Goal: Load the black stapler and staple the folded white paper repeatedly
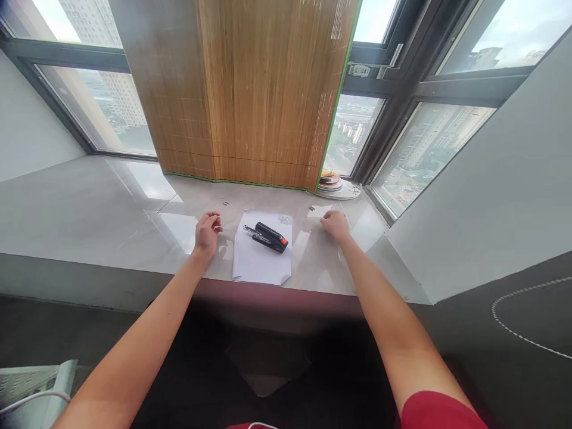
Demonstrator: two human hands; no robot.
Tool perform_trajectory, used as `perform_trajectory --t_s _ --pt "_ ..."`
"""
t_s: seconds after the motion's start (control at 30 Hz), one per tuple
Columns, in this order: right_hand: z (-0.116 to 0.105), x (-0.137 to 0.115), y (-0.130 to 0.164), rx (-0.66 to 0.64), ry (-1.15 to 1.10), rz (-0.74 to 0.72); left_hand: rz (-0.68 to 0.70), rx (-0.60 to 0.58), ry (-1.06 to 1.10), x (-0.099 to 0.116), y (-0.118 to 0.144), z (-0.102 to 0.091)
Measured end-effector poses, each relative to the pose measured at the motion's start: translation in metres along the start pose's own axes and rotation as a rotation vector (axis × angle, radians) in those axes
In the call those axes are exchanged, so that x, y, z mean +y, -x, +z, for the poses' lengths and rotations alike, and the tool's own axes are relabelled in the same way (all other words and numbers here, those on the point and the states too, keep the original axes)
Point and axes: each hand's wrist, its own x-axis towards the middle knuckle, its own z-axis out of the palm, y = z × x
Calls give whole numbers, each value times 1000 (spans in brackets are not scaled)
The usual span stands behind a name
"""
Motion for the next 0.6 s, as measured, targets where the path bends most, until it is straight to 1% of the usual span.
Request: perform_trajectory --t_s 0.07,0.13,0.17,0.2,0.23,0.3,0.37,0.43,0.53,0.6 --pt "3 3 22 -43 10 -46 112 -10 -406 0 -14 2" --pt "7 3 39 -47 22 -86 235 8 -795 -1 -33 3" --pt "8 2 45 -45 30 -97 260 33 -942 -1 -43 4" --pt "9 0 48 -45 38 -101 254 47 -1058 -2 -53 4" --pt "10 -1 49 -46 45 -100 235 36 -1145 -3 -62 5" --pt "9 -4 49 -46 57 -96 205 -30 -1255 -6 -79 5" --pt "8 -5 47 -46 65 -97 197 -80 -1297 -10 -92 5" --pt "8 -4 46 -47 70 -102 203 -106 -1306 -13 -102 5" --pt "8 -2 46 -45 77 -109 215 -217 -1334 -16 -108 3" --pt "9 0 46 -44 78 -116 207 -287 -1349 -18 -107 3"
